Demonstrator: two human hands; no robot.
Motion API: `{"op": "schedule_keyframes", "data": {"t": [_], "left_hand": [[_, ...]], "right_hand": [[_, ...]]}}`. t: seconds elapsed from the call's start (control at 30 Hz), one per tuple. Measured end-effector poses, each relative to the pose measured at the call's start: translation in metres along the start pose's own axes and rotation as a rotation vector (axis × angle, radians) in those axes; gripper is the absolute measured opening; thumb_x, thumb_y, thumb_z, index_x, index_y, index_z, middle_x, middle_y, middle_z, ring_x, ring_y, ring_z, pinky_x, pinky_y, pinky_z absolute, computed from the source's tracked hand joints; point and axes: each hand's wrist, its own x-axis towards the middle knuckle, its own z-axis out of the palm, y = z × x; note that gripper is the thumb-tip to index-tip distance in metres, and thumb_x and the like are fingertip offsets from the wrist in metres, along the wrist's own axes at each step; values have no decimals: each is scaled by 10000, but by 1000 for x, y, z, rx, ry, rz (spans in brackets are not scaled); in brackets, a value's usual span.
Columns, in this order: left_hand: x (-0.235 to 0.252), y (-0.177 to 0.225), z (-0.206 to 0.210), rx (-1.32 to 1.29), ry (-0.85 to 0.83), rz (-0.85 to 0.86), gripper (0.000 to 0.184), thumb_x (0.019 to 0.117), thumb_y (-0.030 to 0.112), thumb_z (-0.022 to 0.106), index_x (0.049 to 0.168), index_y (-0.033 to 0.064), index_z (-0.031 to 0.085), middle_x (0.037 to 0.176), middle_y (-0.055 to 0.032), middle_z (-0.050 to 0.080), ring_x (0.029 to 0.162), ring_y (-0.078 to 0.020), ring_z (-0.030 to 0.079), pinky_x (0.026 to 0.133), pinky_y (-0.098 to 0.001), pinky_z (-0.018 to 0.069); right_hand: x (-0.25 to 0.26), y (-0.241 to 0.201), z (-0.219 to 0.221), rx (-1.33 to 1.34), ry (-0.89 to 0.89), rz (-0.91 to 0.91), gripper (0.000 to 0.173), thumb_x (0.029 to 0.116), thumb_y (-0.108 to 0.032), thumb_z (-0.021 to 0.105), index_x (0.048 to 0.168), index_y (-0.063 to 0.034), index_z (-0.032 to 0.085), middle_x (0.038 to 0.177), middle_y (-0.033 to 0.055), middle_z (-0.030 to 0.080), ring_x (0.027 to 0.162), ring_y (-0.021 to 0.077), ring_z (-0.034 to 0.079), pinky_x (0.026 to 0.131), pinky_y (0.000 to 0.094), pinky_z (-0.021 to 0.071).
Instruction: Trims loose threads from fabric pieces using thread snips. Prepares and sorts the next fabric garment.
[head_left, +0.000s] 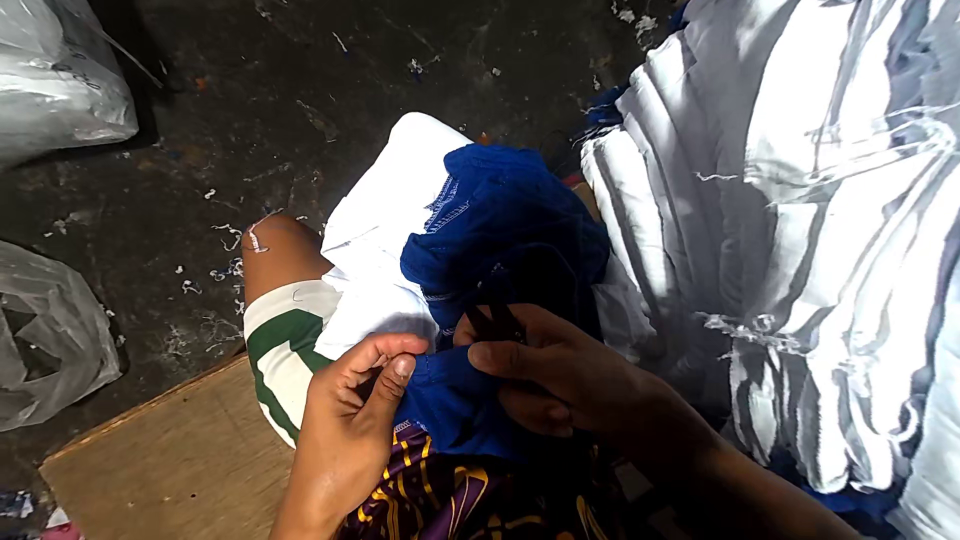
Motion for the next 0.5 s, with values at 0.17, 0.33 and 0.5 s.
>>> {"op": "schedule_keyframes", "data": {"t": [0.17, 0.33, 0.5], "left_hand": [[-1, 7, -5, 440, 77, 203, 239, 1028, 270, 558, 1061, 133, 751, 1006, 76, 715, 957, 0, 657, 828, -157, 548], [-2, 14, -1, 303, -12, 303, 242, 1012, 307, 645, 1161, 146, 746, 1136, 35, 702, 912, -13, 659, 767, -162, 565], [2, 10, 14, 225, 8, 256, 211, 1009, 294, 635, 921, 138, 746, 986, 54, 732, 848, -13, 695, 714, -153, 594]], "right_hand": [[2, -2, -3, 34, -29, 4, 129, 1064, -224, 527, 979, -133, 561, 522, -95, 423, 402, -58, 462, 394, 95, 418], [3, -2, -2, 38, -26, 16, 120, 1070, -200, 498, 984, -139, 557, 531, -99, 434, 408, -56, 468, 399, 95, 424], [1, -1, -2, 6, 0, 24, 98, 1046, -166, 512, 966, -140, 563, 509, -105, 423, 396, -50, 452, 395, 104, 408]]}}
